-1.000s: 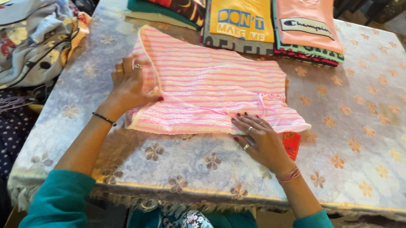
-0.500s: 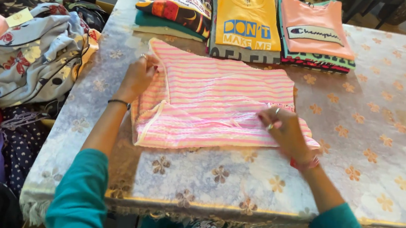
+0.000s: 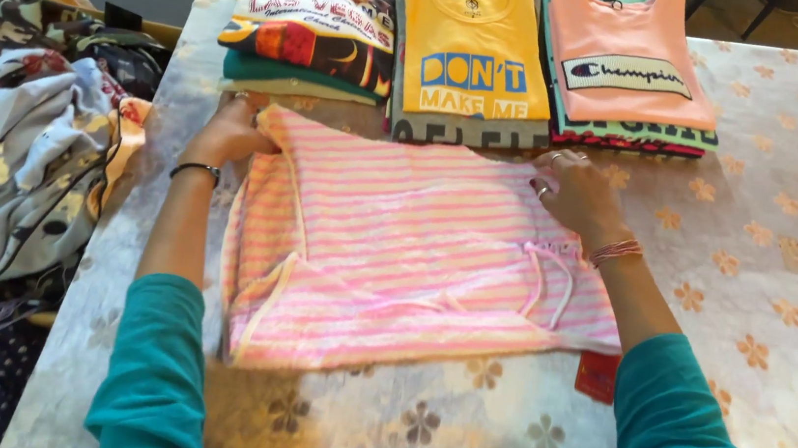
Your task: The person folds a yellow t-shirt and places it on a stack. They then pick up a pink and white striped hoodie, fold it neatly, and place it on the table.
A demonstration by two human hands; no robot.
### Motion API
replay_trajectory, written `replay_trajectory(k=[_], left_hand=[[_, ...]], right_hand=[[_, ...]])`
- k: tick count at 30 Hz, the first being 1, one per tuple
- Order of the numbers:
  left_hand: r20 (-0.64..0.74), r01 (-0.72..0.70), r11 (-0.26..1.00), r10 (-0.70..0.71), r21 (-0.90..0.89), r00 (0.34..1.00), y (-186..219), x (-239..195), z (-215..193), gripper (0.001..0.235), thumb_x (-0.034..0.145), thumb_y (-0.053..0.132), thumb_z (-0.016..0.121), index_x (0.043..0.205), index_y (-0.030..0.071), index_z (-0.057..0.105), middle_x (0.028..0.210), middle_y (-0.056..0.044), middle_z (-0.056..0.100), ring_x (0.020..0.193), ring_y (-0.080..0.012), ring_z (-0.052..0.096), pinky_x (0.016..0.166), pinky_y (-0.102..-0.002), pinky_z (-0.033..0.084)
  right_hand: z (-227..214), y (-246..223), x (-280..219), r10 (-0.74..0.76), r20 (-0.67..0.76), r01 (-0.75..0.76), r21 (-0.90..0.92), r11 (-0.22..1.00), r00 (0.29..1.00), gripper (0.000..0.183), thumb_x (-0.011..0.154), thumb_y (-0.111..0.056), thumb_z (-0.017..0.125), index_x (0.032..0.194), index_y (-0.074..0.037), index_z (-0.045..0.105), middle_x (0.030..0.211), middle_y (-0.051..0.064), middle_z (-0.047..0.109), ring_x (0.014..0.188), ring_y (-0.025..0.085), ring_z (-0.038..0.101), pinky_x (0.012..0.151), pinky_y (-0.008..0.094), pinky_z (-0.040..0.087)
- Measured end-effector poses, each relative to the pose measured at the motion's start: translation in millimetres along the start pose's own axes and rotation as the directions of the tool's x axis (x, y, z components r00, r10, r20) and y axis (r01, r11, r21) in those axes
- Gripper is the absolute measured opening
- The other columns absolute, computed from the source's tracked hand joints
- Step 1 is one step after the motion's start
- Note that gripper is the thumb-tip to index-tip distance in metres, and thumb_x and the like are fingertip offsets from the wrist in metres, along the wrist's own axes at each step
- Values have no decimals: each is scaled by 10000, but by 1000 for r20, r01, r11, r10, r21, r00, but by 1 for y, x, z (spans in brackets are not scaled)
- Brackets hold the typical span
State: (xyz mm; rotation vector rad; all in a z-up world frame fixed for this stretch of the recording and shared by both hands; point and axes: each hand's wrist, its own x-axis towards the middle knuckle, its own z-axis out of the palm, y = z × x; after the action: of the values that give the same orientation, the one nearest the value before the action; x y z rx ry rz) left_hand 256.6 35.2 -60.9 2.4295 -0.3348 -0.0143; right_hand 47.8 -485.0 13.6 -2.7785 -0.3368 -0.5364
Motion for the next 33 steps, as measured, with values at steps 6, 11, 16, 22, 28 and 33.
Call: replay_trajectory(k=[6, 11, 16, 22, 28, 33], left_hand=[[355, 206, 945, -106, -256, 929, 14, 4, -26, 893, 578, 121, 914, 1379, 72, 522, 1011, -94, 723, 919, -213, 682, 747, -356, 528], [283, 75, 980, -20, -183, 959, 33, -5, -31, 656, 668, 123, 926, 1257, 47, 647, 1097, -46, 722, 967, -138, 658, 787, -281, 518], [136, -150, 924, 209, -351, 968, 41, -26, -23, 394, 803, 83, 906, 993, -5, 573, 983, -10, 646, 892, -79, 542, 723, -270, 475], [60, -248, 914, 281, -322, 958, 88, -98, -37, 213, 833, 92, 821, 935, 88, 635, 848, 50, 600, 749, -57, 479, 668, -231, 413], [-98, -408, 865, 398, -290, 912, 82, -143, -28, 164, 800, 7, 789, 860, 70, 651, 983, -41, 579, 843, -127, 542, 737, -257, 435], [-121, -530, 842, 519, -96, 846, 81, -175, -16, 278, 702, -19, 815, 849, 64, 595, 1178, -85, 704, 954, -189, 616, 768, -299, 498]], right_hand=[[9, -26, 24, -68, -4, 68, 155, 986, 998, 216, 863, -122, 724, 1065, -47, 739, 1050, 140, 709, 1052, 346, 643, 924, 441, 533], [34, -56, 51, -344, 15, 341, 79, 937, 939, 314, 889, -164, 729, 1166, -25, 678, 1172, 175, 676, 1096, 362, 626, 971, 448, 511], [45, -82, 77, -309, 89, 301, 90, 949, 947, 570, 821, -154, 730, 1356, -22, 584, 1238, 187, 581, 1189, 398, 564, 998, 481, 473], [50, -84, 80, -289, 111, 284, 59, 957, 951, 650, 723, -132, 745, 1362, -135, 628, 1248, 199, 488, 1156, 421, 529, 975, 511, 464], [50, -82, 69, -317, -42, 318, 35, 947, 948, 338, 765, -132, 743, 1101, -124, 710, 1314, 186, 497, 1191, 417, 532, 971, 491, 465], [36, -87, 45, -359, -96, 349, -104, 931, 928, 228, 792, -119, 728, 1013, -79, 688, 970, 89, 660, 1021, 298, 636, 1022, 453, 464]])
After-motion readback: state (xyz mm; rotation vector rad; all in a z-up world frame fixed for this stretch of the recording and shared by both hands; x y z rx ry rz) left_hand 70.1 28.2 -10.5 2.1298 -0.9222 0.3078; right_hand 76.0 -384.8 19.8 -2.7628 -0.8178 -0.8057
